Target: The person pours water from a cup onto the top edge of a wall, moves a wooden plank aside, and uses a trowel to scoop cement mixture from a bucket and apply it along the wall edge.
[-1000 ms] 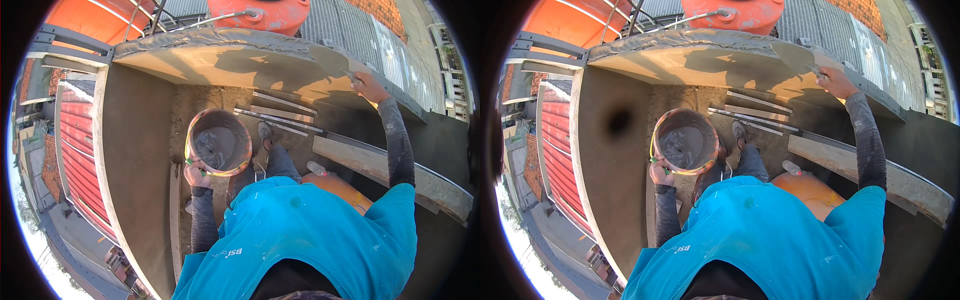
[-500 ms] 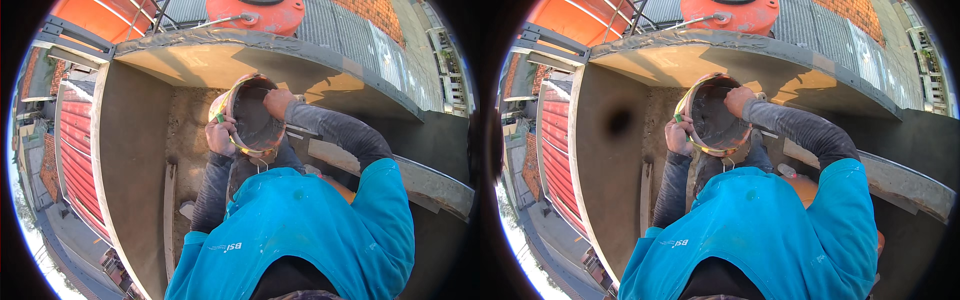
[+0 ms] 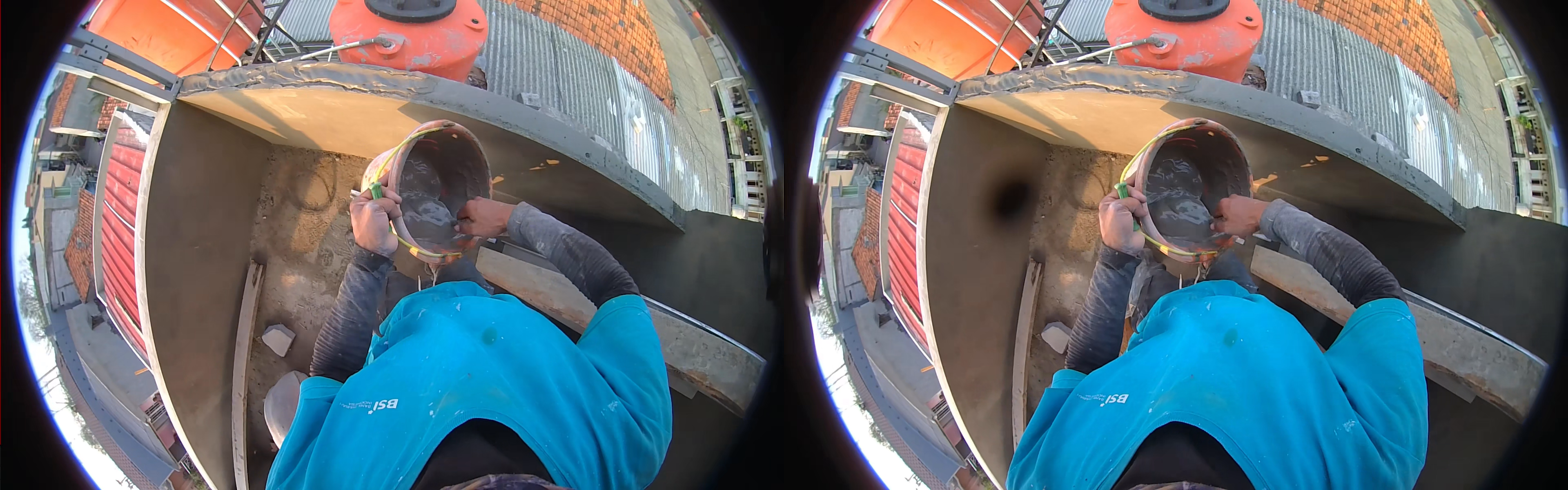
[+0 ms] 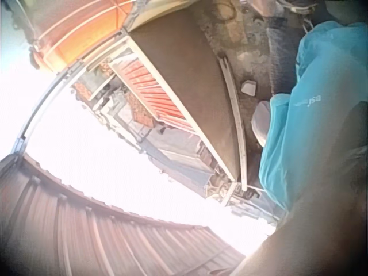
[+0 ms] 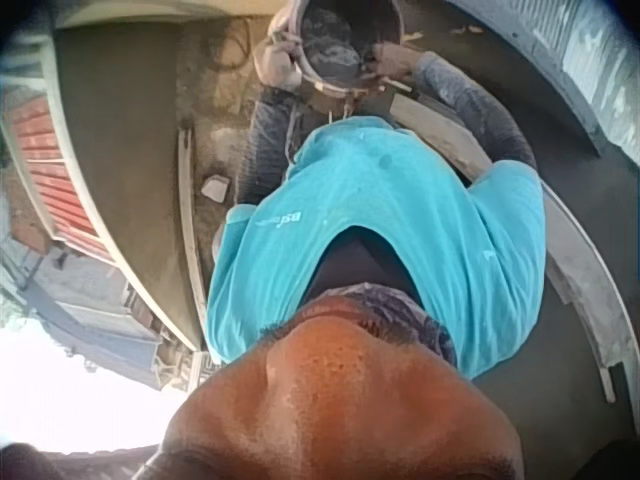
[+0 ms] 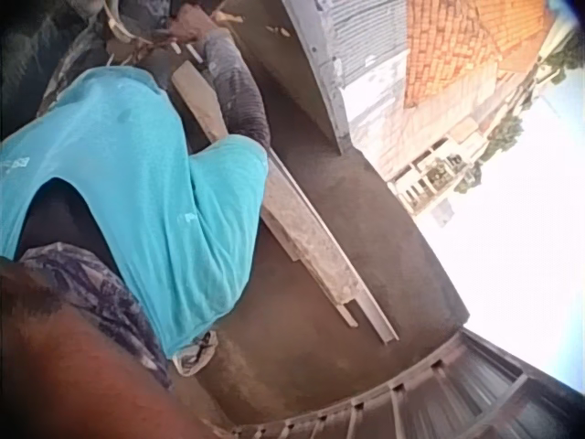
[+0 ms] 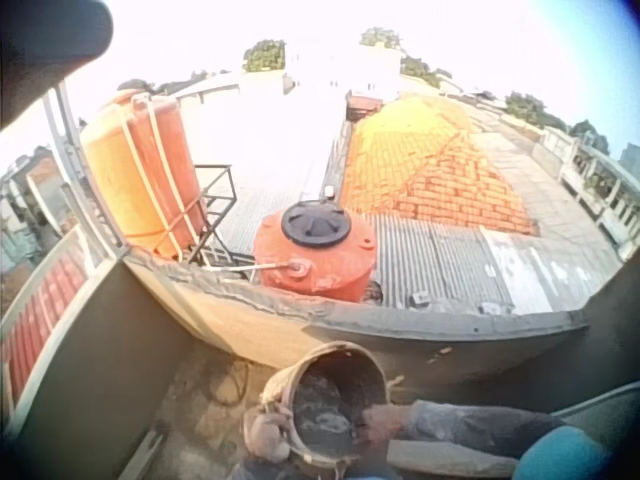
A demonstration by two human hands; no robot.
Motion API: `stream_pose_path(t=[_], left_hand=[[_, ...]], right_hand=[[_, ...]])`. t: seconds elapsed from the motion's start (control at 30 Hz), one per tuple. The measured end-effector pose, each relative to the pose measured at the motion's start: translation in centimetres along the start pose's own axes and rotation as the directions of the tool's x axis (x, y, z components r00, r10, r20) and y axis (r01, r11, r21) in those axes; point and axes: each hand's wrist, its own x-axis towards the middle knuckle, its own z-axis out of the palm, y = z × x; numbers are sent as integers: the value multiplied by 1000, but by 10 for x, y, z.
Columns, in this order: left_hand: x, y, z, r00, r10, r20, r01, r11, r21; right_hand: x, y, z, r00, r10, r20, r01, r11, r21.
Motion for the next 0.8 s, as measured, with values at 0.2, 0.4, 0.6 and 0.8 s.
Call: stream_pose_path(t=[0.2,0.4,0.6,0.8], left_hand=[[-23,-14,43,988,-116,-98,105,988,-114],[-27,-27,57,989,-117,-95,96,974,-207],[-27,-31,66,986,-114,-122,89,978,-187],[-19,-32,64,964,-172,-201,123,965,-232]], right_hand=[[-43,36,8,998,33,-60,-21,981,191],[-63,72,7,995,-24,-102,28,999,40],[-74,68,-9,991,117,59,-131,929,345],[-79,62,-35,995,63,76,-85,941,327]])
